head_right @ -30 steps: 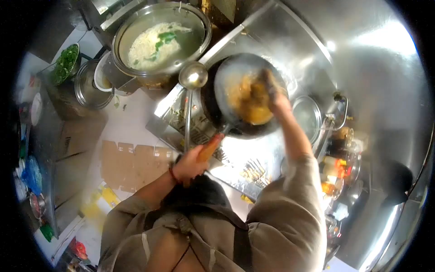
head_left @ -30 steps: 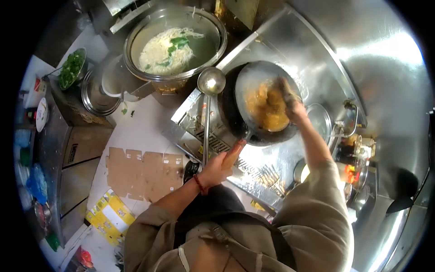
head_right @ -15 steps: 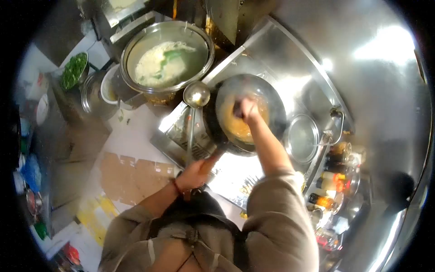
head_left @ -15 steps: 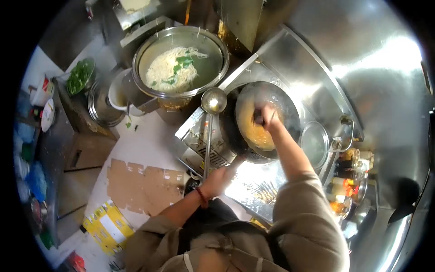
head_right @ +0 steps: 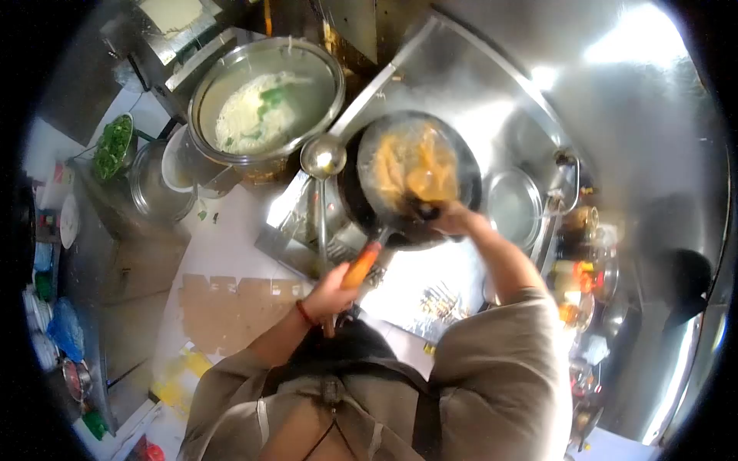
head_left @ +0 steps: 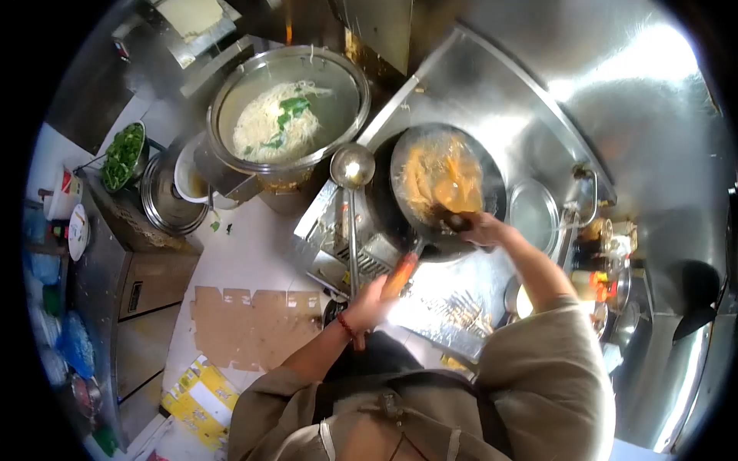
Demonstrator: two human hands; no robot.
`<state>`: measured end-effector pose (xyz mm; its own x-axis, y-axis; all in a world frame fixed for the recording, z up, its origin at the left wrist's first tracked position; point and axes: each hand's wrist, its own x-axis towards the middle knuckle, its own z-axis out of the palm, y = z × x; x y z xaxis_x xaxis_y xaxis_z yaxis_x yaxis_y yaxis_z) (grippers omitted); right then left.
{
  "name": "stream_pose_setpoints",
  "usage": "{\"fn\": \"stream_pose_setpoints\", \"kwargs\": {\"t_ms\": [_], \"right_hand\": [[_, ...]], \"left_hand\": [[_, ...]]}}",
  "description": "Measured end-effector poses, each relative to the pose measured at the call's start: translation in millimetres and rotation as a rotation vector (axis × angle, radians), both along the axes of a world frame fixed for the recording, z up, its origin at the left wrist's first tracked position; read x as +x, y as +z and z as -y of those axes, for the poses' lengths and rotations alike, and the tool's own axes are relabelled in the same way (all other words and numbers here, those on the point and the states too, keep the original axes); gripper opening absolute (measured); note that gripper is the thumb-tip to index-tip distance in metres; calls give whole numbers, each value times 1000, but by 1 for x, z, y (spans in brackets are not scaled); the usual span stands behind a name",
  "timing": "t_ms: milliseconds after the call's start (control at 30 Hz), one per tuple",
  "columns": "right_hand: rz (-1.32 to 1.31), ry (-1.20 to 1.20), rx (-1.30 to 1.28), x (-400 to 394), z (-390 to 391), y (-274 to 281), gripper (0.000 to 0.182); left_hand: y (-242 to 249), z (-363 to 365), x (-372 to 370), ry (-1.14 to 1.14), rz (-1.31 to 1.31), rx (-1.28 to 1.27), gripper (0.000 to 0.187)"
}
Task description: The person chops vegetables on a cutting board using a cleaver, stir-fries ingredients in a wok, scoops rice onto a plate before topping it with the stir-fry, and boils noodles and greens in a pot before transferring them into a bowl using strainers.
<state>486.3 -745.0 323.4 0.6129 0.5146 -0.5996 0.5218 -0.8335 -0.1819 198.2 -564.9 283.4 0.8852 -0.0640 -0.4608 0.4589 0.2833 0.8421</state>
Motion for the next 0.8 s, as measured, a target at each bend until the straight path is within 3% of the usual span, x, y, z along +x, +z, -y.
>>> {"fn": "stream_pose_setpoints", "kwargs": {"t_ms": [67, 100, 167, 200, 233, 267, 300, 333, 367, 467, 500, 533, 567, 633, 700, 733, 800], "right_hand": [[-179, -107, -48, 38, 50, -12, 51], [126, -50, -51, 35, 34, 6, 48], [165, -240, 219, 33, -22, 23, 41], [212, -262, 268, 61, -29, -25, 38], [-138, -549, 418, 73, -48, -61, 36], [-272, -526, 474, 69, -63, -94, 35], [-322, -482, 456, 31, -78, -66, 39], [-447, -407, 188, -23, -90, 30, 49], [-409, -215, 137, -40, -76, 38, 53], [-434, 130, -233, -13, -3, 81, 67], [-443, 218, -302, 6, 8, 102, 61], [-302, 276, -518, 46, 37, 75, 56], [-296, 138, -607, 89, 56, 50, 49], [415, 570, -565, 116, 29, 59, 41], [546, 505, -612, 151, -12, 30, 69], [639, 504, -541, 149, -29, 31, 72], [706, 417, -461, 143, -28, 33, 74]], "left_hand": [[10, -3, -1, -5, -38, -18, 39], [4, -2, 2, 16, 12, 19, 39], [-12, 3, -2, 41, 96, 95, 38], [-6, 2, -3, 60, 11, -5, 35], [-4, 2, 0, 38, 4, -7, 38], [-3, 1, 2, 11, -6, -7, 41], [-1, 0, 0, -25, -20, -8, 44], [-5, 0, -2, 36, -2, -35, 26], [-5, -1, 0, 56, 2, -55, 25], [-7, 4, 2, 90, 52, -59, 24], [-3, 2, 6, 61, 14, -137, 29], [11, -3, 4, 30, -32, -212, 34], [25, -8, 3, -3, -85, -289, 40], [29, -8, 5, 82, -104, -528, 31], [1, -3, 5, 134, -101, -871, 27], [-26, 2, 9, 165, -193, -1166, 16], [-56, 5, 30, -11, -144, -1380, 11]]}}
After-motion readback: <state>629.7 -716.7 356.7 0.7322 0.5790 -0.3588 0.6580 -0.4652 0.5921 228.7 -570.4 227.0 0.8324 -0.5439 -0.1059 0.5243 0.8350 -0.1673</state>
